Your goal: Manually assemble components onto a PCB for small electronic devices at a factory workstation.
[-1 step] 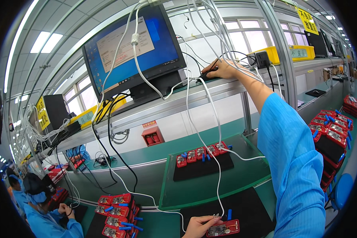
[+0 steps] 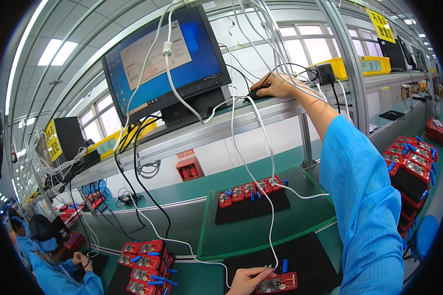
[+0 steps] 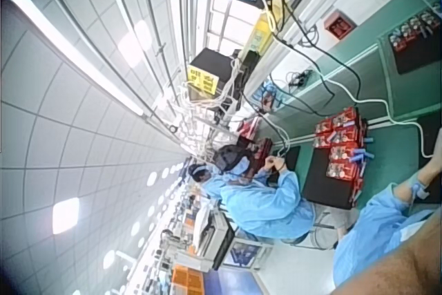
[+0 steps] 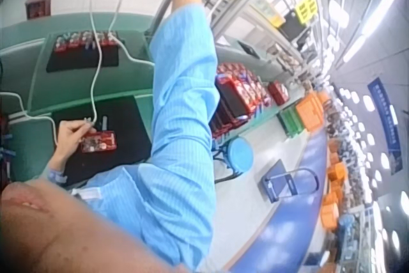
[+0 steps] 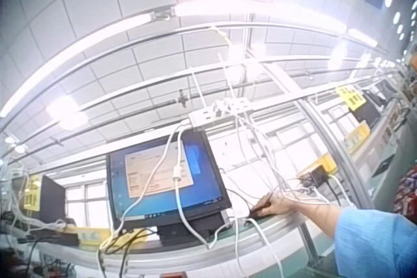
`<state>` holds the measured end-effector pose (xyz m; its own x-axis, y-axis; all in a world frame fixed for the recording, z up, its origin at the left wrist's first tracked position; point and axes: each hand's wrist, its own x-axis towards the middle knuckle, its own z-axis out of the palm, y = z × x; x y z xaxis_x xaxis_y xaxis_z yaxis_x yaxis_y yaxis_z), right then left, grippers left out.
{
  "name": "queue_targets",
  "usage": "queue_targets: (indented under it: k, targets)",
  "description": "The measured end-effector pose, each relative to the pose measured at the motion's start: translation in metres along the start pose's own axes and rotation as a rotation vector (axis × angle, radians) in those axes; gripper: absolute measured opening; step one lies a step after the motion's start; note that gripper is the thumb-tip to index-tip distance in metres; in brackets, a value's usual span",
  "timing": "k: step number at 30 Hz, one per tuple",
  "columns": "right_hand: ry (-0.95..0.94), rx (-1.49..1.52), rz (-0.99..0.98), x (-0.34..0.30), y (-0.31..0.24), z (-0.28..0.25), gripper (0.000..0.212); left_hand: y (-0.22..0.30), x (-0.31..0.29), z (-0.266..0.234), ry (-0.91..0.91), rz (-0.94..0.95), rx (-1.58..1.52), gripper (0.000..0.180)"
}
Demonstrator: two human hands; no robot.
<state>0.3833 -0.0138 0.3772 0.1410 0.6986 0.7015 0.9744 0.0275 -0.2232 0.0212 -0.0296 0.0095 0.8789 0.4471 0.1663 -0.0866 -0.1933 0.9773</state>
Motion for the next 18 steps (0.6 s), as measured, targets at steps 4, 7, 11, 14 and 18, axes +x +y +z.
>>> queue_targets:
  k: [4, 7, 11, 14, 18]
  targets:
    - [-0.004, 0.028, -0.009, 0.0000, -0.0017, 0.0007, 0.032, -0.0019, 0.0001, -0.0017, -0.011, -0.007, -0.002, 0.022]
    - [-0.012, 0.022, -0.017, 0.0002, -0.0008, 0.0000, 0.032, 0.0009, -0.0003, -0.0014, -0.012, -0.012, -0.009, 0.022]
    - [-0.009, 0.015, -0.004, 0.0012, 0.0017, 0.0007, 0.032, 0.0024, -0.0001, -0.0011, -0.010, -0.011, 0.003, 0.022]
    - [-0.015, 0.032, -0.018, 0.0014, 0.0025, 0.0009, 0.032, 0.0031, 0.0001, -0.0008, -0.008, 0.006, 0.017, 0.022]
    - [-0.024, 0.034, -0.001, 0.0029, 0.0005, 0.0009, 0.031, 0.0010, 0.0006, -0.0006, -0.005, 0.009, 0.008, 0.022]
